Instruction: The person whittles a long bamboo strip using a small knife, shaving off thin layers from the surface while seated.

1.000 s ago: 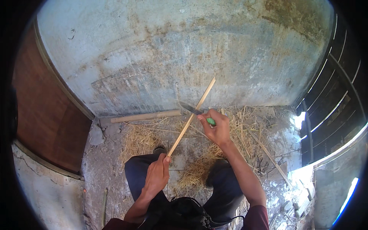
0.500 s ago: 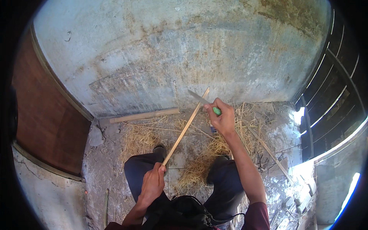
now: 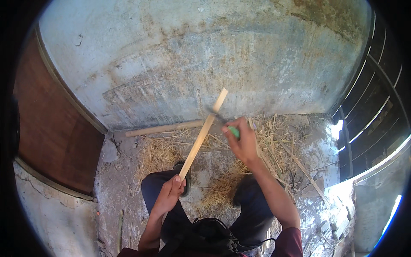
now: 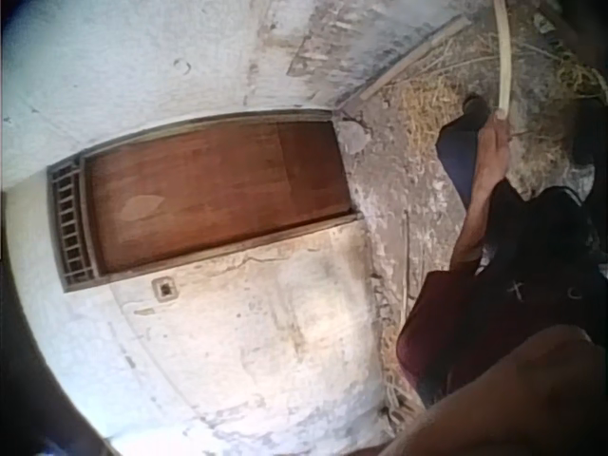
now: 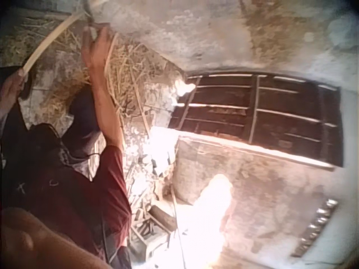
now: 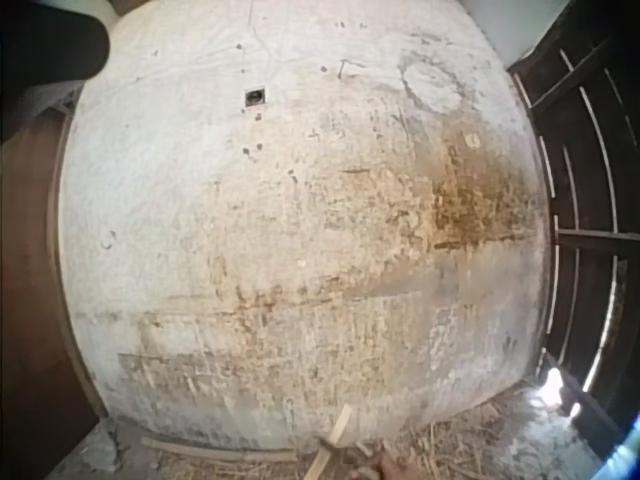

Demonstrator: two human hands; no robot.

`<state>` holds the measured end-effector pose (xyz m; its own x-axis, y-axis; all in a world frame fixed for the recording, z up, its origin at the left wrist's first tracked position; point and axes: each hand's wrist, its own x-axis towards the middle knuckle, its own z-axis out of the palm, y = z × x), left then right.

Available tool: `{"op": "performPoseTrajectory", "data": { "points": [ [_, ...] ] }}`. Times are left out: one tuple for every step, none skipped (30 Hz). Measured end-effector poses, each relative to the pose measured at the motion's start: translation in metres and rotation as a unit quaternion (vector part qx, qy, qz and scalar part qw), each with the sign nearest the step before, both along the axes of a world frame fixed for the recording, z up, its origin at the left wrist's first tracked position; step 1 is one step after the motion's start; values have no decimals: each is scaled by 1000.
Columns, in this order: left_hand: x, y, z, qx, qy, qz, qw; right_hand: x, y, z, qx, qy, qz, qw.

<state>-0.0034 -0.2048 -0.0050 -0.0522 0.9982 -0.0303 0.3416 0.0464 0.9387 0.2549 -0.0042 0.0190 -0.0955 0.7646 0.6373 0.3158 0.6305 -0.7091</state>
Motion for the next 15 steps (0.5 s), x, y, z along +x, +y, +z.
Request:
{"op": "performPoseTrajectory", "data": {
  "points": [
    [0,3,-1,-9,-23,2,1000,-8,-8,0,0,0,2,1000],
    [1,7,2,-9,-23,2,1000,-13,-15,1,28,-34,36,998],
    [2,9,7,-38,-47,-7,998,-18,-21,0,55,-69,70,994],
    [3,12,11,-69,-69,-16,995,-23,-26,-1,55,-68,70,994],
    [4,14,13,-70,-69,-15,995,-26,-29,-3,88,-86,92,988],
    [6,16,15,-73,-92,-22,993,-29,-33,-5,121,-103,114,981],
    [7,18,16,-76,-115,-27,990,-32,-37,-4,120,-102,116,981],
    [8,20,19,-76,-115,-24,990,-33,-41,-1,122,-113,126,978],
    [9,22,23,-90,-139,-25,986,-35,-45,0,124,-124,136,975],
    [10,24,26,-103,-163,-27,981,-37,-46,-1,125,-124,137,975],
    [9,25,25,-102,-163,-25,981,-39,-48,-2,137,-127,136,973],
    [6,28,22,-100,-175,-36,979,-41,-49,-4,150,-130,134,971],
    [5,29,21,-99,-187,-47,976,-42,-51,-5,150,-130,135,971],
    [5,30,21,-99,-188,-46,976,-44,-53,-7,152,-141,144,968],
    [6,32,21,-90,-190,-53,976,-45,-55,-8,154,-152,152,964]
  ]
}}
